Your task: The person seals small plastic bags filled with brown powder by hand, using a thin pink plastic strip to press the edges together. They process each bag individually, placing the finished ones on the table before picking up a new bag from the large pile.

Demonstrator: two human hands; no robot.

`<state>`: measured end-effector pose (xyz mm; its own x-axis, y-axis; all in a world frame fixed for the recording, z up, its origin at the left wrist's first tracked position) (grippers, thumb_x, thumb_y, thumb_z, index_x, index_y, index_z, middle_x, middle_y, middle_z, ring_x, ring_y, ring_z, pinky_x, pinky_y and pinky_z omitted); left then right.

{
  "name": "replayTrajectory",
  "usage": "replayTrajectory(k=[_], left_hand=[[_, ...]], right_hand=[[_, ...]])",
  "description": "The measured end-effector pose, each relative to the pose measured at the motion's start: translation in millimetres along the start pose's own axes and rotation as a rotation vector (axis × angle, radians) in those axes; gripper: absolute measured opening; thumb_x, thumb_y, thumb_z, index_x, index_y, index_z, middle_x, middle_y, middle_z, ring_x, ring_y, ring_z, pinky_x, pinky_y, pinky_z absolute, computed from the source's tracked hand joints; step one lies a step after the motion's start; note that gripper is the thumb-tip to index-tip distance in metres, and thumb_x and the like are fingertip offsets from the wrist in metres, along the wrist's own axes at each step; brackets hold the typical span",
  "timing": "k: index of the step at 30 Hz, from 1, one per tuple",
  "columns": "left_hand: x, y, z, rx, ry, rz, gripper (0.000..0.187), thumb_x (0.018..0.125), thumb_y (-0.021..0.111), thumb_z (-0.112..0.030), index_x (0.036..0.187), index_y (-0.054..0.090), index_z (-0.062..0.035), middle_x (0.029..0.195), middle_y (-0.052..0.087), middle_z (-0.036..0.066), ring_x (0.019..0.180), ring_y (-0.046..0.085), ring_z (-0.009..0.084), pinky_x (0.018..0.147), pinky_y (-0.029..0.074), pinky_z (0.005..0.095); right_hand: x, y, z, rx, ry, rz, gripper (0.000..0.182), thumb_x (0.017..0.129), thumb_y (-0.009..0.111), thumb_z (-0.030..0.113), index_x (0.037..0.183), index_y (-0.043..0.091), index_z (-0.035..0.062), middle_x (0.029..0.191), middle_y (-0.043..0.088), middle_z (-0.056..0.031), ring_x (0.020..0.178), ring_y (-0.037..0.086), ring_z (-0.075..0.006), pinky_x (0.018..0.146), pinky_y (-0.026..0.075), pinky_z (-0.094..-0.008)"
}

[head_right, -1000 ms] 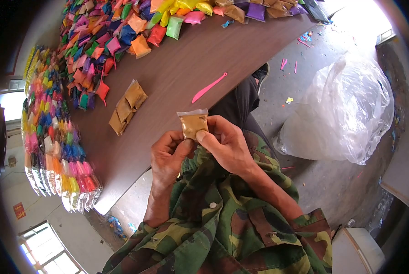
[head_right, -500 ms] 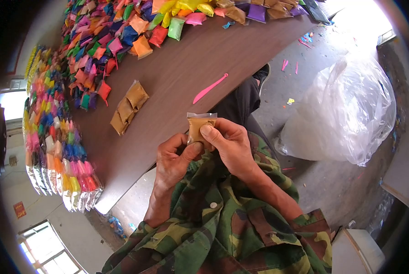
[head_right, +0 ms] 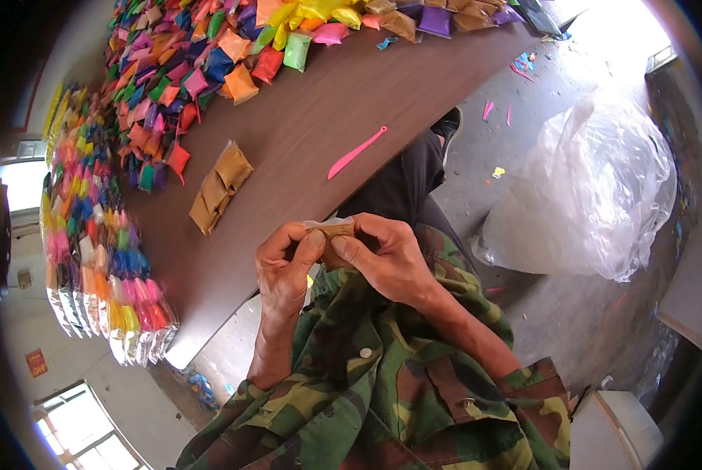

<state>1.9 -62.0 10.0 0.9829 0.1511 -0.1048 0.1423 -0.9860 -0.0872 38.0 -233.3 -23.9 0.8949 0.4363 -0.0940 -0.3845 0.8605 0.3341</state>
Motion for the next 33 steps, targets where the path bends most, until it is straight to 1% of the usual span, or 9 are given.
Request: replayTrajectory(k=[4,7,10,16,19,23,26,29,33], left_hand=[[0,1,-5,0.035,0.008,-0.009,0.020,0.097,0.075,-0.020,0.099,0.072,0.0002,0.086,0.069,0.000,0.080,0.058,0.0072,0.072,0.048,0.0243],[-2,9,-10,-0.161,-0.111,-0.075,0.019,0.097,0.075,-0.019,0.097,0.073,-0.0006,0.086,0.069,0.000,0.081,0.058,0.0071,0.073,0.048,0.0241],[-1,-1,-2,-0.039,-0.025,-0.024,0.017,0.097,0.075,-0.018,0.096,0.073,-0.0009,0.086,0.068,0.000,0.081,0.057,0.0062,0.074,0.047,0.0234],[0,-5,1,-0.038,0.013,-0.006,0.016,0.098,0.074,-0.017,0.097,0.072,-0.0003,0.086,0.066,-0.001,0.077,0.053,0.0054,0.071,0.043,0.0224],[-4,-1,6,-0.123,-0.077,0.006,0.017,0.097,0.075,-0.017,0.100,0.071,-0.0002,0.088,0.069,0.001,0.080,0.058,0.0064,0.074,0.048,0.0235],[-9,12,-13,0.033,-0.159,0.066,0.019,0.095,0.076,-0.015,0.105,0.070,0.0016,0.094,0.073,0.005,0.089,0.067,0.0108,0.083,0.055,0.0281],[-6,12,-5,0.065,-0.060,0.093,0.021,0.096,0.076,-0.013,0.107,0.069,0.0032,0.092,0.073,0.005,0.086,0.066,0.0102,0.080,0.054,0.0274],[4,10,-12,0.190,-0.054,0.116,0.022,0.096,0.075,-0.013,0.108,0.068,0.0045,0.091,0.073,0.005,0.084,0.065,0.0094,0.078,0.054,0.0266],[10,13,-19,-0.035,-0.093,0.130,0.023,0.097,0.076,-0.014,0.108,0.068,0.0042,0.089,0.072,0.004,0.083,0.064,0.0078,0.076,0.053,0.0251]], right_hand=[[-1,1,6,-0.054,-0.004,-0.008,0.018,0.100,0.066,0.012,0.106,0.068,-0.0044,0.087,0.064,0.0006,0.080,0.056,-0.0048,0.070,0.048,-0.0236],[-1,-1,9,-0.046,0.004,0.006,0.018,0.100,0.065,0.013,0.106,0.068,-0.0041,0.087,0.065,0.0003,0.080,0.056,-0.0053,0.070,0.048,-0.0236],[-2,2,21,-0.026,0.035,0.021,0.017,0.100,0.064,0.012,0.107,0.068,-0.0036,0.086,0.064,0.0003,0.079,0.056,-0.0055,0.070,0.047,-0.0237],[-2,1,13,-0.070,0.008,0.012,0.016,0.102,0.061,0.011,0.104,0.068,-0.0028,0.085,0.060,0.0029,0.079,0.054,-0.0040,0.070,0.047,-0.0230],[-1,1,9,0.007,-0.001,-0.030,0.015,0.103,0.061,0.010,0.104,0.069,-0.0028,0.084,0.060,0.0029,0.078,0.054,-0.0039,0.070,0.047,-0.0231],[2,3,10,0.128,-0.014,-0.141,0.015,0.103,0.061,0.008,0.107,0.071,-0.0028,0.084,0.063,0.0021,0.078,0.056,-0.0046,0.070,0.048,-0.0237],[7,-4,13,-0.097,-0.134,-0.176,0.017,0.104,0.061,0.009,0.109,0.072,-0.0025,0.089,0.067,0.0013,0.082,0.060,-0.0050,0.072,0.049,-0.0223],[16,-10,25,-0.168,-0.188,-0.123,0.018,0.105,0.061,0.011,0.109,0.073,-0.0022,0.095,0.070,0.0007,0.085,0.061,-0.0049,0.075,0.050,-0.0215],[21,-8,32,0.253,0.021,-0.125,0.020,0.103,0.064,0.013,0.110,0.074,-0.0028,0.095,0.072,-0.0007,0.085,0.063,-0.0054,0.076,0.051,-0.0228]])
Point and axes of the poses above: each hand's wrist, its own x-axis towards the middle knuckle, its own y-axis out of the palm, z = x × y, the point moved 2 cm from there along x, towards the middle knuckle
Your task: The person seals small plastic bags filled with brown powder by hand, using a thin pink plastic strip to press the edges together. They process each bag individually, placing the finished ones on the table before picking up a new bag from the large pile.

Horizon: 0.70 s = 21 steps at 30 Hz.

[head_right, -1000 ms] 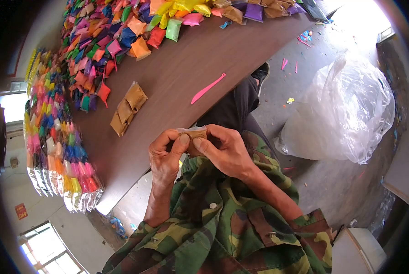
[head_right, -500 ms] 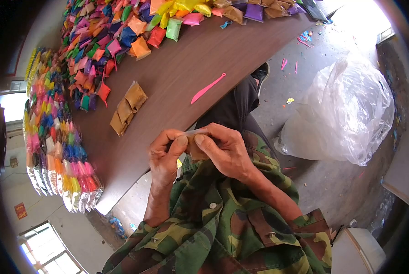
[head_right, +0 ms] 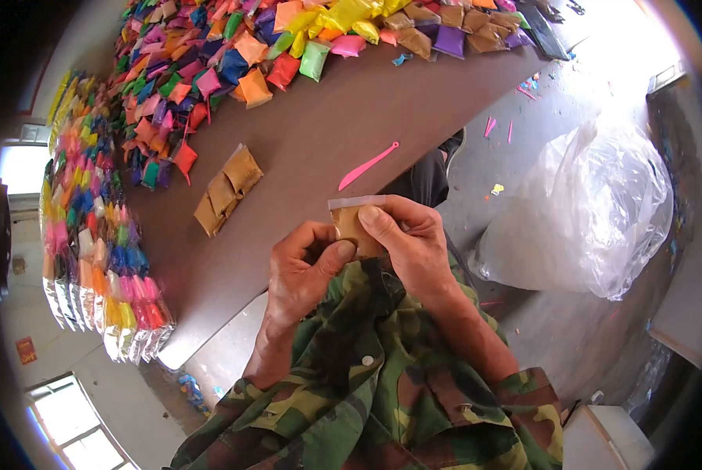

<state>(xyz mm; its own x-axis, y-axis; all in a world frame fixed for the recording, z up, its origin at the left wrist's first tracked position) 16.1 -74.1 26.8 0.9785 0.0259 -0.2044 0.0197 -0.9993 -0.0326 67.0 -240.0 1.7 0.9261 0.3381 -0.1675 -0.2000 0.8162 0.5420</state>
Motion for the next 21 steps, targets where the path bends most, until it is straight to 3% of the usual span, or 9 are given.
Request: replayTrajectory(k=[5,8,11,13,14,17,19,21], left_hand=[[9,8,1,-0.128,-0.041,-0.006,0.029,0.096,0.078,-0.020,0.110,0.066,0.0020,0.088,0.070,0.002,0.078,0.061,0.0066,0.071,0.050,0.0227],[20,0,2,0.001,-0.037,-0.090,0.027,0.096,0.078,-0.019,0.109,0.067,0.0011,0.085,0.069,0.000,0.077,0.060,0.0056,0.069,0.050,0.0233],[39,-2,-1,0.244,0.171,-0.134,0.026,0.092,0.080,-0.016,0.108,0.069,-0.0004,0.085,0.070,0.002,0.073,0.063,0.0115,0.067,0.053,0.0287],[57,5,-4,0.589,0.436,-0.177,0.025,0.089,0.080,-0.015,0.108,0.070,-0.0014,0.092,0.071,0.006,0.078,0.066,0.0198,0.068,0.055,0.0334],[67,10,-6,0.760,0.574,-0.203,0.025,0.087,0.080,-0.014,0.107,0.070,-0.0019,0.095,0.071,0.008,0.081,0.068,0.0240,0.069,0.056,0.0358],[85,28,-9,0.941,0.688,-0.168,0.031,0.085,0.079,-0.016,0.111,0.070,-0.0022,0.113,0.069,0.013,0.098,0.067,0.0329,0.078,0.056,0.0433],[89,35,-2,1.021,0.707,-0.150,0.036,0.087,0.077,-0.020,0.117,0.069,-0.0017,0.122,0.067,0.013,0.107,0.065,0.0322,0.085,0.054,0.0451],[86,36,3,1.088,0.722,-0.130,0.042,0.088,0.076,-0.023,0.122,0.067,-0.0008,0.128,0.065,0.013,0.115,0.063,0.0319,0.092,0.052,0.0466]], right_hand=[[3,-4,2,-0.071,-0.068,-0.111,0.021,0.103,0.065,0.014,0.110,0.074,-0.0033,0.094,0.071,0.0002,0.086,0.062,-0.0048,0.075,0.051,-0.0215],[20,-22,18,-0.183,-0.294,-0.324,0.019,0.102,0.066,0.012,0.109,0.074,-0.0029,0.094,0.071,0.0008,0.085,0.062,-0.0047,0.077,0.051,-0.0224],[45,-50,38,-0.447,-0.537,-0.483,0.016,0.100,0.068,0.008,0.111,0.074,-0.0016,0.099,0.073,-0.0046,0.091,0.064,-0.0091,0.080,0.053,-0.0260],[63,-53,52,-0.694,-0.741,-0.522,0.017,0.099,0.069,0.007,0.112,0.074,-0.0011,0.104,0.074,-0.0091,0.095,0.066,-0.0134,0.082,0.053,-0.0279],[68,-50,60,-0.999,-0.839,-0.528,0.021,0.094,0.069,0.001,0.114,0.073,-0.0011,0.112,0.073,-0.0155,0.102,0.069,-0.0246,0.085,0.055,-0.0331],[91,-49,54,-1.302,-1.042,-0.520,0.023,0.090,0.069,0.000,0.112,0.074,-0.0004,0.115,0.071,-0.0176,0.105,0.069,-0.0331,0.091,0.055,-0.0395],[99,-47,43,-1.372,-0.981,-0.442,0.027,0.088,0.069,0.003,0.115,0.073,-0.0012,0.118,0.070,-0.0184,0.113,0.067,-0.0365,0.099,0.052,-0.0457],[103,-49,26,-1.595,-0.962,-0.220,0.033,0.091,0.066,0.009,0.122,0.069,-0.0031,0.128,0.066,-0.0187,0.123,0.061,-0.0355,0.108,0.045,-0.0481]])
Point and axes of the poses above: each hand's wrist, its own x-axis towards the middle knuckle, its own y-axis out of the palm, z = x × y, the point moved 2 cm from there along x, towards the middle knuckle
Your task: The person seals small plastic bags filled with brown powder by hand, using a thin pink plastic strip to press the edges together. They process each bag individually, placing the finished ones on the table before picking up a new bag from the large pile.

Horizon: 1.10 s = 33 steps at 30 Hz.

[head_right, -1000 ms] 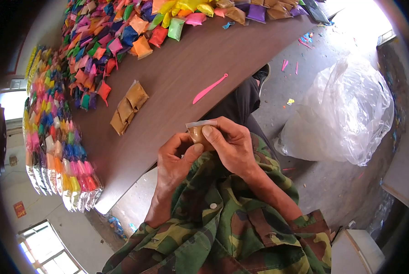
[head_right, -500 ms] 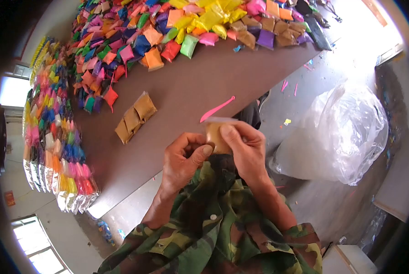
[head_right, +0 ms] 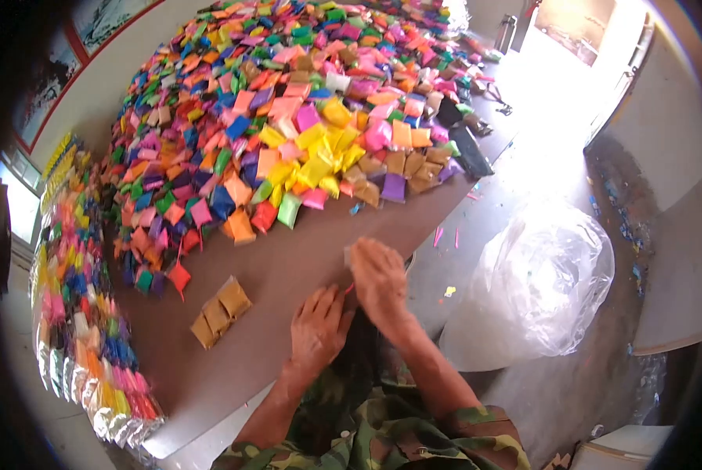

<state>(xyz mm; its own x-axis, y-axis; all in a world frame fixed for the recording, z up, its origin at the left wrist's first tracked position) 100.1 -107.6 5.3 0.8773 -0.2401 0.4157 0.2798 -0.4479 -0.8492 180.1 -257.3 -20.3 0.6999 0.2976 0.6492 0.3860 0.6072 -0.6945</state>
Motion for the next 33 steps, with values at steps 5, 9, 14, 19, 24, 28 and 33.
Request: replayTrajectory(k=[5,9,14,19,24,28,33], left_hand=[[-22,-12,7,0.073,0.002,0.093,0.052,0.088,0.076,-0.027,0.130,0.064,0.0016,0.136,0.061,0.018,0.128,0.057,0.0340,0.104,0.047,0.0466],[-35,-21,11,0.048,-0.051,0.116,0.054,0.089,0.075,-0.029,0.131,0.063,0.0027,0.137,0.060,0.018,0.129,0.056,0.0348,0.106,0.047,0.0459],[-43,-29,18,-0.003,-0.081,0.092,0.053,0.085,0.079,-0.023,0.129,0.064,0.0039,0.138,0.060,0.019,0.127,0.057,0.0362,0.104,0.048,0.0469],[-44,-22,23,0.009,-0.078,0.077,0.053,0.085,0.081,-0.022,0.128,0.065,0.0043,0.138,0.060,0.017,0.128,0.057,0.0345,0.105,0.048,0.0468],[-46,-19,22,0.005,-0.081,0.057,0.053,0.086,0.080,-0.023,0.129,0.065,0.0030,0.138,0.061,0.016,0.129,0.056,0.0335,0.105,0.047,0.0465],[-46,-19,23,0.011,-0.077,0.041,0.053,0.086,0.080,-0.023,0.130,0.064,0.0026,0.137,0.061,0.016,0.129,0.056,0.0334,0.104,0.047,0.0460],[-47,-22,22,-0.019,-0.093,0.024,0.052,0.086,0.080,-0.022,0.129,0.064,0.0028,0.136,0.061,0.016,0.129,0.056,0.0339,0.105,0.047,0.0454]], right_hand=[[4,-5,30,0.079,0.081,0.130,0.045,0.094,0.061,0.009,0.136,0.057,-0.0054,0.145,0.054,-0.0219,0.136,0.050,-0.0368,0.115,0.036,-0.0489],[1,-9,38,0.229,0.118,0.218,0.050,0.092,0.061,0.008,0.139,0.053,-0.0067,0.150,0.047,-0.0244,0.139,0.046,-0.0392,0.117,0.035,-0.0486],[10,-22,32,0.200,0.027,0.301,0.053,0.092,0.063,0.010,0.141,0.051,-0.0064,0.152,0.046,-0.0215,0.141,0.044,-0.0377,0.116,0.036,-0.0483],[5,-19,31,0.091,-0.056,0.457,0.057,0.094,0.064,0.021,0.142,0.051,-0.0056,0.152,0.045,-0.0197,0.143,0.042,-0.0355,0.118,0.032,-0.0474],[8,-15,26,0.088,-0.065,0.437,0.056,0.094,0.064,0.021,0.141,0.051,-0.0060,0.151,0.046,-0.0199,0.142,0.043,-0.0356,0.118,0.032,-0.0478],[10,-19,23,0.163,-0.060,0.417,0.053,0.094,0.064,0.021,0.140,0.053,-0.0038,0.150,0.047,-0.0199,0.140,0.044,-0.0357,0.116,0.034,-0.0491],[26,-28,31,0.089,-0.166,0.425,0.055,0.095,0.064,0.026,0.142,0.052,-0.0004,0.151,0.046,-0.0187,0.142,0.042,-0.0350,0.115,0.033,-0.0507]])
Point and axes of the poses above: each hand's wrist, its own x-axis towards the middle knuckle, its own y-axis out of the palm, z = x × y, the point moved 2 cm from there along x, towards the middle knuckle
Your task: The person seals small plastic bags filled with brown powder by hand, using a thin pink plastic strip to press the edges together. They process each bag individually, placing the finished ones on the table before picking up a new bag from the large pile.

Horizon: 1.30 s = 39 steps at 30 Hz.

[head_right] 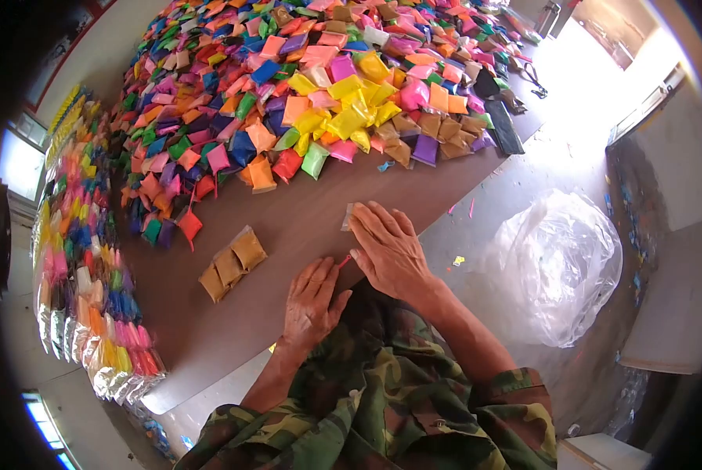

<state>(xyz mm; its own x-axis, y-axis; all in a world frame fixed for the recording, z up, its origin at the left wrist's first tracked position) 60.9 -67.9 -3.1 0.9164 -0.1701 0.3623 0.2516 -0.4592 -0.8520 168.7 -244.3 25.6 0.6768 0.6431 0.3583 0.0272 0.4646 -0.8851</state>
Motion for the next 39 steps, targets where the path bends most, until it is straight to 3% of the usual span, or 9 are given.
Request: replayTrajectory(k=[3,9,18,22,25,31,39], left_hand=[[1,-1,1,-0.008,0.008,-0.006,0.051,0.085,0.080,-0.021,0.128,0.065,0.0033,0.135,0.062,0.016,0.128,0.057,0.0341,0.105,0.047,0.0456],[2,1,3,-0.008,0.010,0.001,0.052,0.084,0.081,-0.021,0.127,0.065,0.0038,0.134,0.063,0.017,0.127,0.057,0.0347,0.104,0.048,0.0469],[1,-1,1,0.010,0.049,-0.026,0.049,0.085,0.079,-0.023,0.125,0.066,0.0029,0.134,0.063,0.018,0.125,0.058,0.0356,0.102,0.048,0.0476],[0,-5,-1,-0.010,0.059,-0.034,0.049,0.087,0.078,-0.025,0.125,0.066,0.0026,0.133,0.063,0.018,0.125,0.058,0.0354,0.101,0.048,0.0468],[1,-8,-2,-0.021,0.047,-0.031,0.048,0.087,0.078,-0.025,0.125,0.066,0.0022,0.133,0.064,0.017,0.125,0.058,0.0348,0.101,0.048,0.0464],[0,0,4,-0.014,0.035,-0.007,0.050,0.085,0.080,-0.026,0.124,0.067,0.0015,0.134,0.064,0.016,0.126,0.058,0.0330,0.102,0.048,0.0471],[3,-2,1,-0.016,0.023,0.003,0.050,0.084,0.082,-0.030,0.122,0.068,0.0009,0.133,0.064,0.015,0.127,0.058,0.0327,0.100,0.049,0.0466]], right_hand=[[6,12,-9,0.026,0.031,0.113,0.059,0.097,0.062,0.028,0.145,0.049,-0.0032,0.155,0.044,-0.0195,0.146,0.038,-0.0361,0.120,0.029,-0.0504],[-3,21,3,0.025,0.111,0.102,0.061,0.100,0.058,0.033,0.148,0.046,-0.0035,0.158,0.040,-0.0197,0.149,0.034,-0.0354,0.122,0.025,-0.0511],[-3,19,2,0.015,0.108,0.061,0.057,0.098,0.059,0.028,0.146,0.048,-0.0019,0.155,0.043,-0.0200,0.146,0.038,-0.0355,0.119,0.026,-0.0535],[0,18,1,0.195,0.204,-0.053,0.058,0.098,0.058,0.027,0.148,0.045,-0.0006,0.156,0.042,-0.0191,0.147,0.037,-0.0349,0.120,0.024,-0.0532],[-4,6,6,0.039,0.183,-0.059,0.059,0.098,0.059,0.030,0.147,0.046,-0.0011,0.157,0.041,-0.0193,0.147,0.037,-0.0354,0.120,0.024,-0.0533],[-12,5,6,0.009,0.198,0.051,0.063,0.097,0.062,0.033,0.146,0.047,-0.0041,0.158,0.039,-0.0215,0.147,0.035,-0.0374,0.121,0.025,-0.0526],[-12,9,5,-0.003,0.185,0.010,0.059,0.098,0.061,0.035,0.141,0.052,-0.0043,0.155,0.042,-0.0215,0.145,0.038,-0.0371,0.120,0.027,-0.0519]])
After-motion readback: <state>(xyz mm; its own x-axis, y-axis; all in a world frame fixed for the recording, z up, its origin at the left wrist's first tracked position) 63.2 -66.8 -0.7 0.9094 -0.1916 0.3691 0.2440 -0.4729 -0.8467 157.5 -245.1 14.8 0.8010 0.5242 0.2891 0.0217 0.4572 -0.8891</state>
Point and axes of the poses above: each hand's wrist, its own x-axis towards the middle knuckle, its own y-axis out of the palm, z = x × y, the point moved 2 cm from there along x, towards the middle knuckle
